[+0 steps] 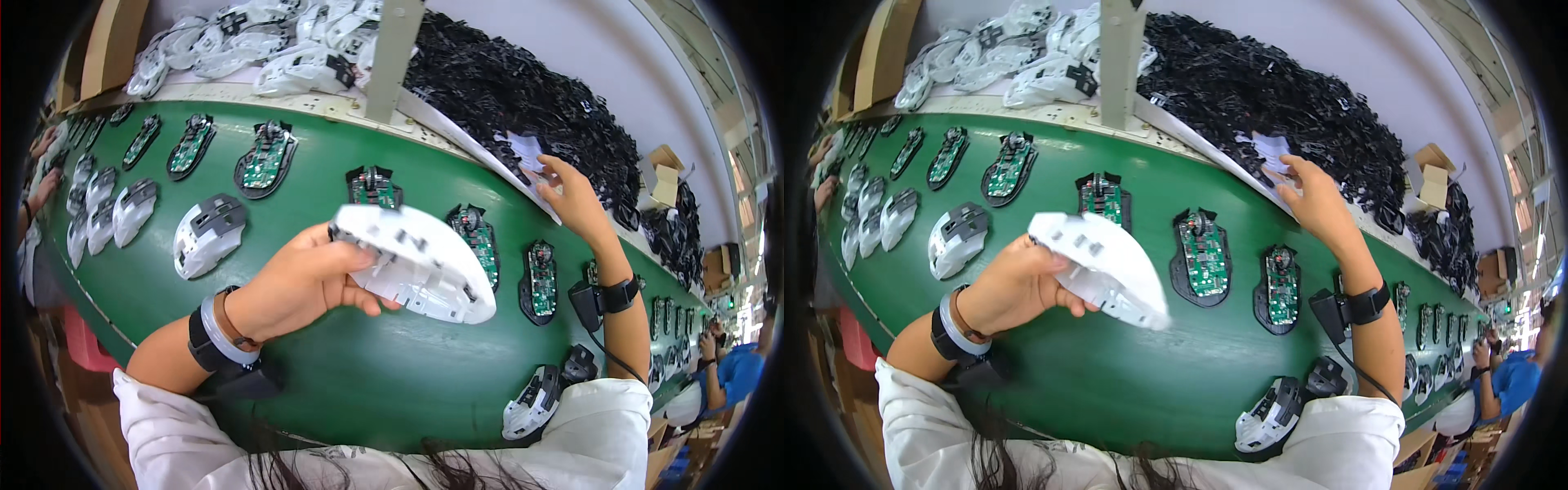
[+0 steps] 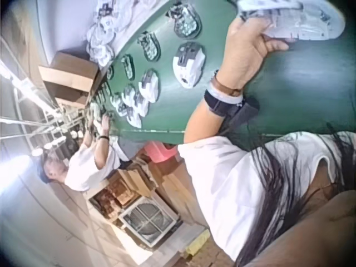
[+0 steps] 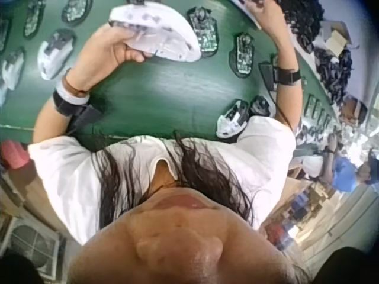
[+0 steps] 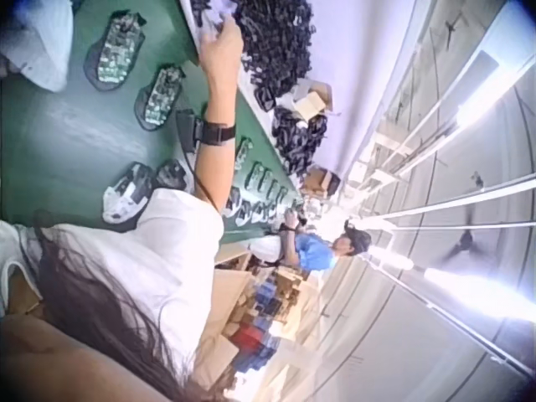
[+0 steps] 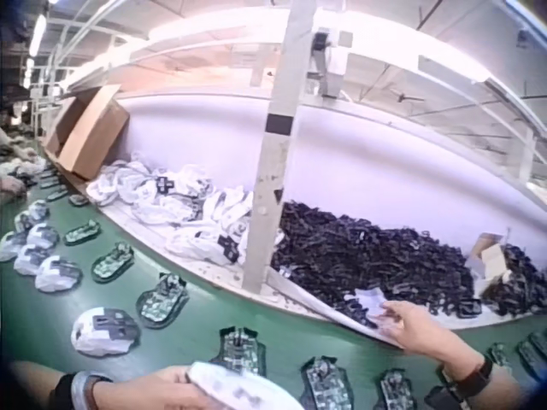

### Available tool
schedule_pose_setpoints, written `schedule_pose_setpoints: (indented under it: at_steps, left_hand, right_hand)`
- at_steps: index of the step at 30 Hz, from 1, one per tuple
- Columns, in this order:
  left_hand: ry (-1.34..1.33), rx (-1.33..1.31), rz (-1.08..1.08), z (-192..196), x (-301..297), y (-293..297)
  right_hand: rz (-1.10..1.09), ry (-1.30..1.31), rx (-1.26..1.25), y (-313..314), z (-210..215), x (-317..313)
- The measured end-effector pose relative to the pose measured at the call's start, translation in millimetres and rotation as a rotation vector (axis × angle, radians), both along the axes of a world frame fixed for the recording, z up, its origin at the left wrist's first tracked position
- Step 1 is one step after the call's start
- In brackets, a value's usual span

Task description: The person assembles electronic devices by inserting small black components into white plastic casings. They repeatedly pick up a casing, insert a component, and place the finished unit on a green table. The process is repetitive and involves handling multiple identical units.

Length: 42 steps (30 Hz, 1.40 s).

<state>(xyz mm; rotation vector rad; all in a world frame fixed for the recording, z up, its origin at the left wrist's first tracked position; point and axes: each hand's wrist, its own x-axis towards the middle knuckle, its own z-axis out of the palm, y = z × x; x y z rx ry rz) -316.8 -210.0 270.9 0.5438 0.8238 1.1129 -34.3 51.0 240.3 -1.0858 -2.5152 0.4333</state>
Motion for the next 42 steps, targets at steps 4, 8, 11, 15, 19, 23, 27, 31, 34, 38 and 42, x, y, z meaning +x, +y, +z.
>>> schedule_pose_setpoints:
  at_steps: [4, 8, 11, 15, 19, 23, 27, 31, 34, 38, 42]
  left_hand:
    - [-0.382, 0.015, -0.09, -15.6, -1.6, -1.8]
    - [-0.333, 0.077, -0.083, -12.6, -0.4, -1.9]
    - [-0.223, 0.118, -0.07, -5.7, 0.7, -0.4]
    - [-0.071, 0.112, 0.005, -3.5, 2.8, 1.4]
    - [0.105, 0.113, 0.16, -9.7, 7.8, -0.5]
    - [0.266, 0.155, 0.192, -7.2, 4.3, -1.1]
    - [0.539, 0.192, 0.14, -0.8, -1.9, -4.2]
    - [0.868, 0.386, 0.174, -5.9, -0.9, -9.0]
    - [1.086, 0.675, 0.187, -2.3, -0.3, -5.7]
    - [1.204, 0.858, 0.298, 7.8, 2.3, -4.7]
    - [0.865, 0.668, 0.361, 0.5, 7.2, -9.5]
  right_hand:
    - [-0.1, 0.032, -0.103, -5.2, 10.1, 9.9]
    - [-0.119, 0.086, -0.052, 17.3, 1.5, -15.4]
    - [-0.191, 0.025, -0.242, 39.1, -2.7, -32.2]
    - [-0.002, 0.087, -0.318, 53.8, -25.3, -42.5]
    - [-0.036, 0.109, -0.586, 58.0, -22.5, -44.3]
    - [-0.082, 0.082, -0.435, 46.4, -18.9, -31.3]
    - [-0.033, 0.152, -0.002, -14.6, 7.0, -42.2]
    - [0.217, 0.276, 0.16, -111.3, 63.7, -71.9]
    - [0.536, 0.376, 0.412, -154.2, 76.6, -86.6]
    - [0.708, 0.429, 0.538, -173.0, 71.4, -98.3]
    - [0.753, 0.406, 0.608, -178.9, 61.5, -102.9]
